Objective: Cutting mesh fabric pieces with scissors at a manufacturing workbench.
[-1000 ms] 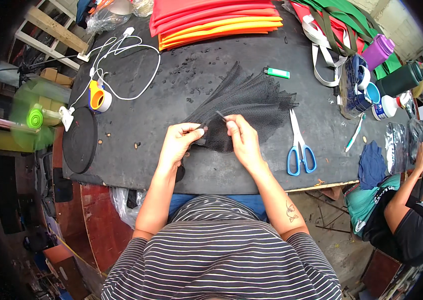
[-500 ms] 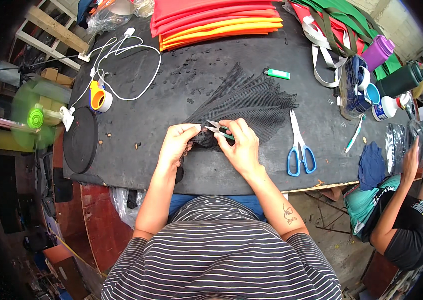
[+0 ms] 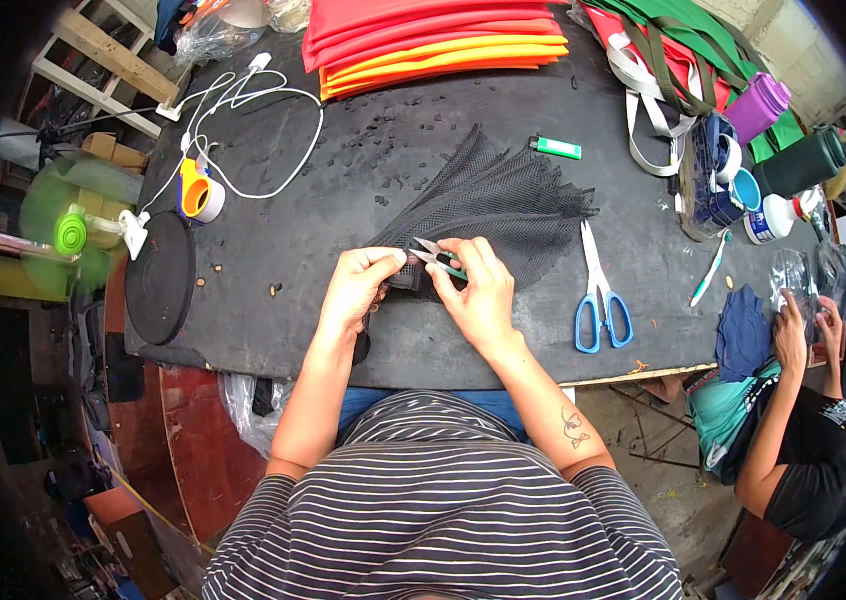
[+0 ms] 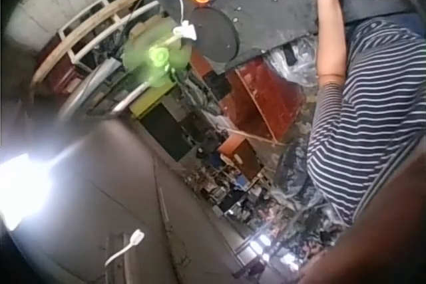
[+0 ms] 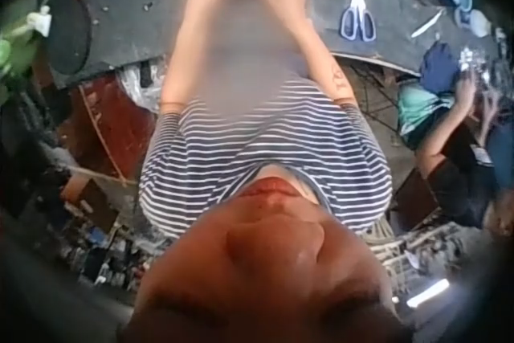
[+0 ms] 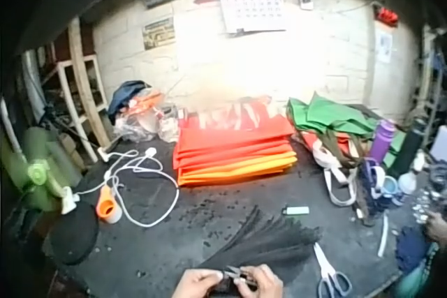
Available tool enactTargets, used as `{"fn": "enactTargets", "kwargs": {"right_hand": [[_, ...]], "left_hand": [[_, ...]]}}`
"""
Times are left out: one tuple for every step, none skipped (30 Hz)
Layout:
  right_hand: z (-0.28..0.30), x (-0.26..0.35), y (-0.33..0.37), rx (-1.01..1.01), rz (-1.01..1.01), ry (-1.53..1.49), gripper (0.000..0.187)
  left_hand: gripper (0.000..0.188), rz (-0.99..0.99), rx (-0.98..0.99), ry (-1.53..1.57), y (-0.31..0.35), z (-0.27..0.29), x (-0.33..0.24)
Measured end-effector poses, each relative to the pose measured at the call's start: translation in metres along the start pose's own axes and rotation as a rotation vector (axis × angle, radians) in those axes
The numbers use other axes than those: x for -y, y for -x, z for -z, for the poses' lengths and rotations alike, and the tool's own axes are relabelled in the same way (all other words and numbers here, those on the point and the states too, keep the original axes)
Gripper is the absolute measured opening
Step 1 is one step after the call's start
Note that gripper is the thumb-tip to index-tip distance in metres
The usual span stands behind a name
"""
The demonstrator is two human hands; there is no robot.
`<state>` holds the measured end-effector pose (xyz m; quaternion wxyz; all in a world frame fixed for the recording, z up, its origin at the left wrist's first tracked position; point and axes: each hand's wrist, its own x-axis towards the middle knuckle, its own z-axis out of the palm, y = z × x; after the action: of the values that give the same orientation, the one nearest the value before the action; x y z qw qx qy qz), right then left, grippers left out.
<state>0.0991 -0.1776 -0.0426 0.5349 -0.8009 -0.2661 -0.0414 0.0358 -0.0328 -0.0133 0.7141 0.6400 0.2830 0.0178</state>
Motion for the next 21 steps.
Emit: {"fn": "enactTargets", "kwargs": {"right_hand": [[-0.004, -0.008, 0.002, 0.044, -0.099, -0.210, 0.022], [-0.008, -0.015, 0.003, 0.088, -0.199, -0.419, 0.020], [-0.006, -0.011, 0.001, 0.172, -0.295, -0.670, 0.018], [-0.005, -0.012, 0.000, 0.174, -0.295, -0.671, 0.018], [-0.002, -0.014, -0.002, 0.202, -0.328, -0.700, 0.018], [-0.001, -0.015, -0.003, 0.227, -0.361, -0.729, 0.018], [-0.002, -0.015, -0.003, 0.167, -0.313, -0.722, 0.020], [0.000, -0.017, -0.004, 0.149, -0.288, -0.633, 0.021], [0.003, -0.019, -0.005, 0.129, -0.263, -0.544, 0.022], [0.004, -0.021, -0.006, 0.102, -0.249, -0.493, 0.024], [0.005, -0.025, -0.008, 0.092, -0.218, -0.462, 0.024], [0.005, -0.027, -0.011, 0.082, -0.187, -0.431, 0.025], [0.008, -0.027, -0.012, 0.074, -0.122, -0.346, 0.025], [0.010, -0.026, -0.013, 0.075, -0.122, -0.346, 0.025], [0.012, -0.023, -0.014, 0.106, -0.077, -0.263, 0.024], [0.014, -0.020, -0.015, 0.138, -0.033, -0.181, 0.024], [0.014, -0.015, -0.016, 0.124, -0.002, -0.161, 0.023], [0.014, -0.012, -0.016, 0.123, -0.001, -0.161, 0.023], [0.014, -0.010, -0.016, 0.125, 0.008, -0.154, 0.023], [0.014, -0.009, -0.016, 0.128, 0.016, -0.147, 0.023], [0.013, -0.009, -0.017, 0.128, 0.016, -0.147, 0.023]], "left_hand": [[0.016, -0.001, 0.001, -0.001, -0.001, 0.000, 0.001], [0.016, 0.012, 0.013, 0.018, -0.002, 0.000, 0.002], [0.016, 0.026, 0.021, 0.038, -0.002, 0.001, 0.003], [0.016, 0.026, 0.019, 0.039, -0.002, 0.002, 0.003], [0.016, 0.026, 0.029, 0.047, -0.003, 0.004, 0.003], [0.016, 0.024, 0.042, 0.054, -0.003, 0.005, 0.003], [0.016, 0.024, 0.041, 0.054, -0.003, 0.005, 0.003], [0.016, 0.027, 0.019, 0.060, -0.003, 0.005, 0.004], [0.016, 0.029, -0.002, 0.066, -0.003, 0.005, 0.005], [0.016, 0.029, -0.001, 0.065, -0.003, 0.005, 0.005], [0.016, 0.031, 0.014, 0.076, -0.003, 0.005, 0.005], [0.017, 0.033, 0.027, 0.087, -0.003, 0.005, 0.005], [0.017, 0.033, 0.026, 0.088, -0.003, 0.005, 0.007], [0.017, 0.042, 0.030, 0.105, -0.003, 0.004, 0.008], [0.017, 0.052, 0.035, 0.123, -0.004, 0.004, 0.009], [0.017, 0.053, 0.034, 0.124, -0.004, 0.005, 0.009], [0.017, 0.060, 0.040, 0.135, -0.005, 0.007, 0.008], [0.017, 0.064, 0.047, 0.145, -0.004, 0.007, 0.006], [0.017, 0.063, 0.047, 0.145, -0.003, 0.007, 0.004], [0.017, 0.065, 0.063, 0.144, -0.003, 0.007, 0.003], [0.018, 0.067, 0.080, 0.144, -0.003, 0.007, 0.002]]}}
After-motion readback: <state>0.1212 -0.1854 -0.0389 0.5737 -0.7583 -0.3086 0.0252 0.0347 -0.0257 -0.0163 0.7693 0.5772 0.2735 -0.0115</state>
